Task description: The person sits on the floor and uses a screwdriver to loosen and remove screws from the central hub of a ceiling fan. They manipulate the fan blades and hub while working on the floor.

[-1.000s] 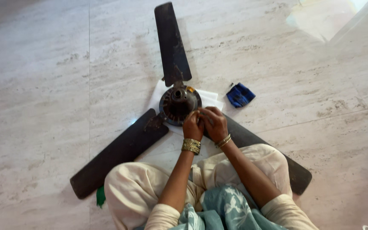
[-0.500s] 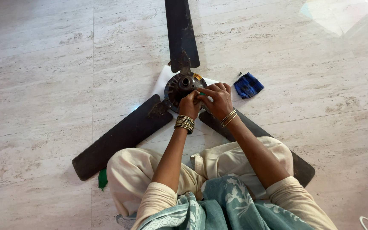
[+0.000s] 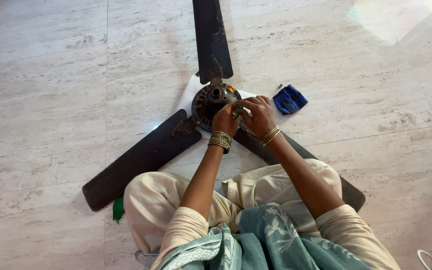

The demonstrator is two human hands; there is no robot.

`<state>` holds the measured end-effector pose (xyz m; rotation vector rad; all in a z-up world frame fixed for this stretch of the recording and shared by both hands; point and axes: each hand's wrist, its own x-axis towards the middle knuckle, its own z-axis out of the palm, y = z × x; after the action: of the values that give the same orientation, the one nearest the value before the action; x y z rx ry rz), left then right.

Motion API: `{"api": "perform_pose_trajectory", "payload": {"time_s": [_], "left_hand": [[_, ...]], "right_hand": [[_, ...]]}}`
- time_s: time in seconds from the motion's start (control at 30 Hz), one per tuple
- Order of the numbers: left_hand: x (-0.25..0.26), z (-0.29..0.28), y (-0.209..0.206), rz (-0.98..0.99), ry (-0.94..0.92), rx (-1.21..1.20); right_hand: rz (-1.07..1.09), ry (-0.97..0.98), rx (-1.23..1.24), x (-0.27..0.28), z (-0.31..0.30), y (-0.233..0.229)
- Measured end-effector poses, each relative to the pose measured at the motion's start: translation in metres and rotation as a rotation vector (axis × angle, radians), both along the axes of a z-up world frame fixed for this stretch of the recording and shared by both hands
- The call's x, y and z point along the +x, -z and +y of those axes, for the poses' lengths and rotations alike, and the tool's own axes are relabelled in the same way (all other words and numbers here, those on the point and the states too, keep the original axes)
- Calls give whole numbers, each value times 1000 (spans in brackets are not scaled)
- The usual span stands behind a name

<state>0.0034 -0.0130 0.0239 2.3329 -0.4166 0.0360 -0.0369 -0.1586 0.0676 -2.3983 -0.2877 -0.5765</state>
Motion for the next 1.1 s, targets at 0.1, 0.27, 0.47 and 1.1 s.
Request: {"api": "perform_pose_trajectory", "payload": {"time_s": [0.1,0.27,0.47,1.1], "left_hand": [[0,3,-3,51,46,-157],[-28,18,37,154,-244,-302],[-78,19,109,202,-263,-323],[-86,2,116,250,-208,-382]], "right_hand": [[29,-27,171,-2,-3,-2],[-10,9,364,-15,-11,-3],[18,-63,382,-26,-3,1],[-72,-184,194,-29,1,11]]}}
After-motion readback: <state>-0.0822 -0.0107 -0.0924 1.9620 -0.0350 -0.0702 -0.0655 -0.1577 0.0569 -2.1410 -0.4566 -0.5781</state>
